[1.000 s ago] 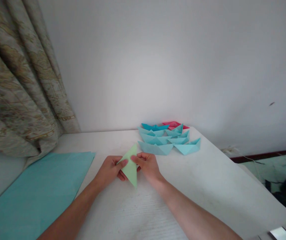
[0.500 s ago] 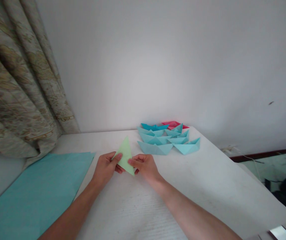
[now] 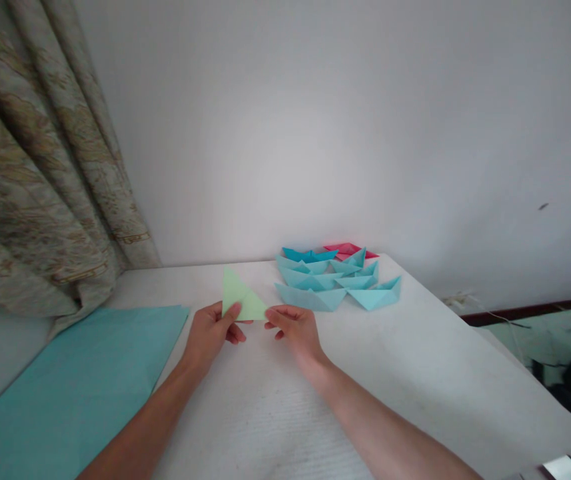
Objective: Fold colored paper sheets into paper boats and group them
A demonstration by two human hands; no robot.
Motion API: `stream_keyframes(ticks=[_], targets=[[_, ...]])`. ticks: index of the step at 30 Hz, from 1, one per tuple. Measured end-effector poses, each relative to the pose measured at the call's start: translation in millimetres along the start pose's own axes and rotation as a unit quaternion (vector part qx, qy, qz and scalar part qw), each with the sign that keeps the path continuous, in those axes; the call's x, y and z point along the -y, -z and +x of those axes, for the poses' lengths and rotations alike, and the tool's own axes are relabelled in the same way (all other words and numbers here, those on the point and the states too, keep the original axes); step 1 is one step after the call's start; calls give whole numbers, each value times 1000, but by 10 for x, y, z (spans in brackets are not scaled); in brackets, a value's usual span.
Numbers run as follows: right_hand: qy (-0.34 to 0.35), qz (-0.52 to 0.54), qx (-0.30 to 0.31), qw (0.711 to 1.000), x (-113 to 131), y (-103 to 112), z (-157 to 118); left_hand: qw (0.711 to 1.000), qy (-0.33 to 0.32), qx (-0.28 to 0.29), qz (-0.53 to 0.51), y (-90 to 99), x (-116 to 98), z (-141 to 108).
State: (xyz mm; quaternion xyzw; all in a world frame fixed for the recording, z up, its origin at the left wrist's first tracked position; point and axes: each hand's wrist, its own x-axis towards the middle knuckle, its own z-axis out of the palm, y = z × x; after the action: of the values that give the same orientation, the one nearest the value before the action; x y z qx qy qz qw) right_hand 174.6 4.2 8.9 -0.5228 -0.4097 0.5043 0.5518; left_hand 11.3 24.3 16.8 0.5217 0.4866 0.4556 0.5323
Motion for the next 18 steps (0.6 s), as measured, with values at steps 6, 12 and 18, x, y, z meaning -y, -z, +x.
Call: stream_keyframes(ticks=[6, 12, 18], targets=[[15, 14, -58, 998, -14, 35, 41, 988, 10, 114, 102, -18, 34, -24], [49, -2, -41, 998, -40, 41, 59, 969, -25, 170, 176, 3, 89, -29], [67, -10, 3, 998, -25, 24, 42, 965, -21, 209, 159, -51, 57, -83]])
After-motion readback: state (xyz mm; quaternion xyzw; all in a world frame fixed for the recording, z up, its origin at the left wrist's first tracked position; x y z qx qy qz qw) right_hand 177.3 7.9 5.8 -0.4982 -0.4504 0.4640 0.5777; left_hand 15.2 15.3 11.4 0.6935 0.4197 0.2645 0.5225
